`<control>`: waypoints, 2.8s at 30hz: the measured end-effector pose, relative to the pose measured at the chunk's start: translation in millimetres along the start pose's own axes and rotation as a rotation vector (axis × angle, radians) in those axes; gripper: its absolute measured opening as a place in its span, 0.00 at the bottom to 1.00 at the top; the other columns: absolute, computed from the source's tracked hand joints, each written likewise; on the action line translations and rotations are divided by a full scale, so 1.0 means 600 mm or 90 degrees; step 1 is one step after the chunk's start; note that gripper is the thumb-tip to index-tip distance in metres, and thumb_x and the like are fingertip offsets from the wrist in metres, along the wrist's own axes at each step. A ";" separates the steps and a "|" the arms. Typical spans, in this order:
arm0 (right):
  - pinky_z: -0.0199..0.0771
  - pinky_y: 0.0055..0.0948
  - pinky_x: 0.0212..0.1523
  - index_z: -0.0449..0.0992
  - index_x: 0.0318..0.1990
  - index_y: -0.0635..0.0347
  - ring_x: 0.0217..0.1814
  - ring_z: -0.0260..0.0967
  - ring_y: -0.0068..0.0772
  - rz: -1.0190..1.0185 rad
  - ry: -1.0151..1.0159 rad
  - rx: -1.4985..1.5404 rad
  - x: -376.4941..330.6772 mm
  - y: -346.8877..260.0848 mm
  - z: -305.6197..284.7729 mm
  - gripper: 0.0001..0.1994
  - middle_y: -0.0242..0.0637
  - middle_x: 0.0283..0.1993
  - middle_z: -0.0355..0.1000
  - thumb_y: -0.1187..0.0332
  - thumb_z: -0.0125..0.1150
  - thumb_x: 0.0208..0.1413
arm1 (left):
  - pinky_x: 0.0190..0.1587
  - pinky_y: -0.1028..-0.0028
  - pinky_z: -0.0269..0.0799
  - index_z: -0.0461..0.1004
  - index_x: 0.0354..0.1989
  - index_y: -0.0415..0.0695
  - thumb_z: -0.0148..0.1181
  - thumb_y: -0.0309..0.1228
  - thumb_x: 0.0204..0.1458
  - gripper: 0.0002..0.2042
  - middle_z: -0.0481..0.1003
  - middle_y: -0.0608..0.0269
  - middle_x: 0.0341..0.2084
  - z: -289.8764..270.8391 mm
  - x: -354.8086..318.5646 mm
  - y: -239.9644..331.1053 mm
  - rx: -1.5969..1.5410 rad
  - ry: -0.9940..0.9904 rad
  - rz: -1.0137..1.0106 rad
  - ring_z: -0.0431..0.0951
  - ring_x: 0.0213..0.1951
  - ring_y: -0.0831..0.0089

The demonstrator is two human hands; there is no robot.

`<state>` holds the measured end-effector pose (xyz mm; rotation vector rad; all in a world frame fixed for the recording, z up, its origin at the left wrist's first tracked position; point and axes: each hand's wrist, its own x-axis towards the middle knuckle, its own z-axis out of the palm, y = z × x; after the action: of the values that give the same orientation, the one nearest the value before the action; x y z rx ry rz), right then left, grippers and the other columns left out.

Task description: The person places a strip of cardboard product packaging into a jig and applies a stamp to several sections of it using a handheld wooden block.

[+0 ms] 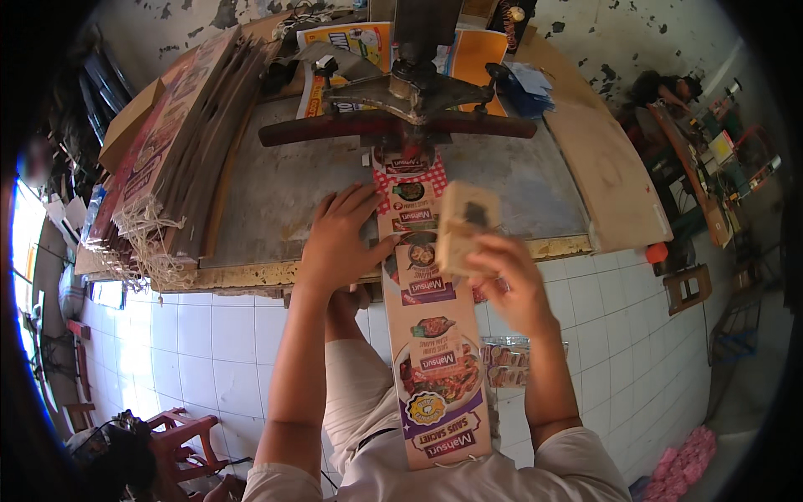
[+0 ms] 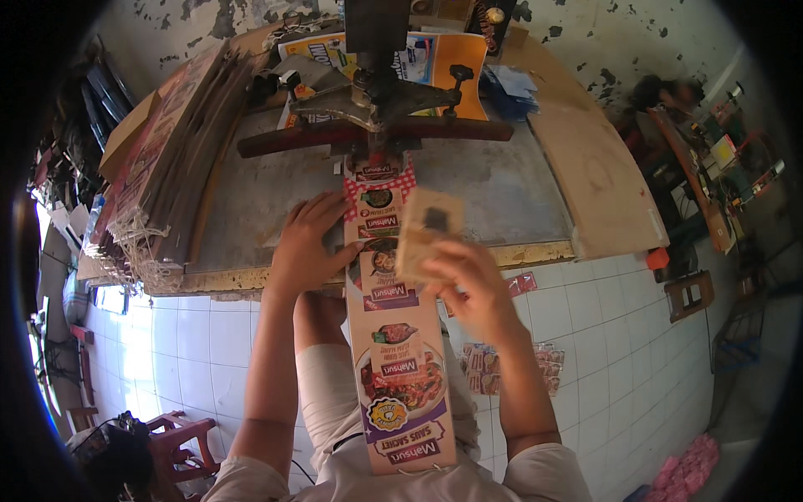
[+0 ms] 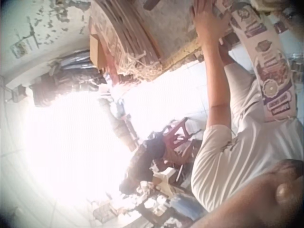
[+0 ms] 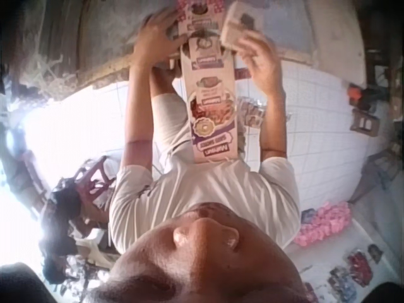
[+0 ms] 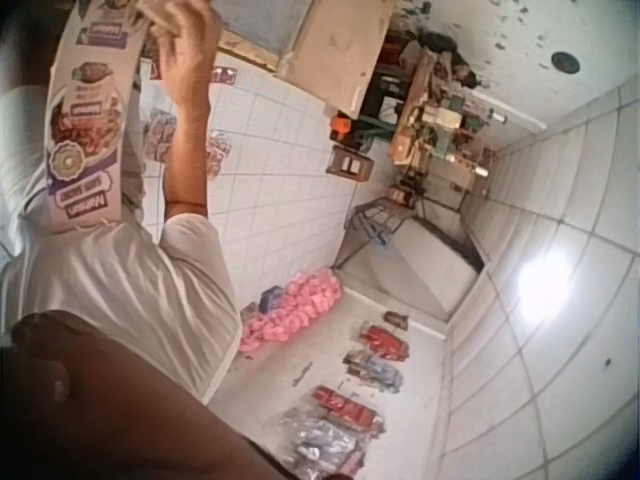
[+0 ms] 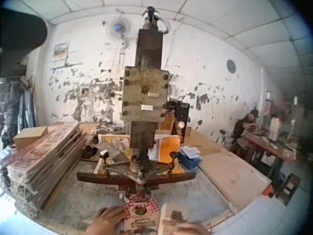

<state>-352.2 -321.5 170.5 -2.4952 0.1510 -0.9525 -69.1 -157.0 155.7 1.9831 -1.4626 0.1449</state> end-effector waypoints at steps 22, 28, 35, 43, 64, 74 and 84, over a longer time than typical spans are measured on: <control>0.63 0.46 0.84 0.80 0.71 0.56 0.85 0.61 0.48 0.263 -0.072 -0.165 -0.033 0.184 -0.126 0.24 0.38 0.81 0.69 0.69 0.70 0.69 | 0.81 0.48 0.59 0.82 0.67 0.41 0.77 0.41 0.53 0.32 0.77 0.52 0.72 0.008 -0.002 0.002 -0.013 0.005 0.001 0.71 0.77 0.52; 0.69 0.45 0.77 0.85 0.64 0.54 0.76 0.71 0.47 0.246 -0.009 -0.160 -0.032 0.183 -0.117 0.19 0.36 0.72 0.78 0.68 0.73 0.67 | 0.81 0.48 0.60 0.82 0.67 0.41 0.77 0.40 0.53 0.32 0.78 0.52 0.71 0.005 -0.003 0.000 -0.011 0.009 0.001 0.71 0.77 0.52; 0.74 0.45 0.74 0.85 0.63 0.59 0.74 0.73 0.47 0.217 -0.052 -0.141 -0.003 0.160 -0.115 0.19 0.37 0.70 0.79 0.68 0.75 0.65 | 0.81 0.47 0.60 0.82 0.67 0.41 0.77 0.40 0.53 0.32 0.77 0.51 0.72 0.005 -0.004 0.002 -0.009 0.007 -0.002 0.71 0.77 0.50; 0.76 0.41 0.74 0.86 0.62 0.61 0.75 0.75 0.44 0.237 -0.079 -0.071 -0.011 0.162 -0.131 0.20 0.38 0.72 0.79 0.71 0.77 0.63 | 0.80 0.46 0.60 0.82 0.67 0.42 0.77 0.41 0.53 0.32 0.78 0.51 0.71 0.006 -0.003 0.001 -0.005 0.015 0.005 0.71 0.76 0.50; 0.78 0.32 0.47 0.86 0.54 0.58 0.44 0.79 0.34 0.106 0.204 -0.022 0.111 0.027 -0.003 0.13 0.35 0.46 0.82 0.64 0.76 0.68 | 0.80 0.47 0.60 0.82 0.68 0.44 0.76 0.42 0.54 0.32 0.77 0.53 0.72 0.002 -0.007 -0.003 -0.001 0.012 -0.002 0.71 0.77 0.51; 0.64 0.49 0.74 0.84 0.60 0.64 0.71 0.72 0.48 0.047 -0.059 -0.003 0.101 0.007 0.042 0.18 0.41 0.62 0.83 0.61 0.53 0.80 | 0.82 0.44 0.53 0.85 0.59 0.45 0.60 0.49 0.68 0.23 0.76 0.50 0.72 -0.001 -0.004 -0.015 -0.127 -0.010 -0.017 0.67 0.79 0.48; 0.64 0.47 0.73 0.77 0.72 0.61 0.69 0.71 0.46 0.045 -0.106 0.113 0.100 -0.008 0.027 0.22 0.41 0.66 0.80 0.62 0.55 0.78 | 0.82 0.44 0.51 0.88 0.48 0.43 0.66 0.51 0.68 0.21 0.77 0.50 0.72 -0.004 0.001 -0.003 -0.140 -0.015 -0.043 0.68 0.78 0.50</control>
<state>-296.4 -326.5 198.6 -2.3750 0.0961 -0.6937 -66.5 -156.0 157.2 1.8572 -1.3626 -0.0663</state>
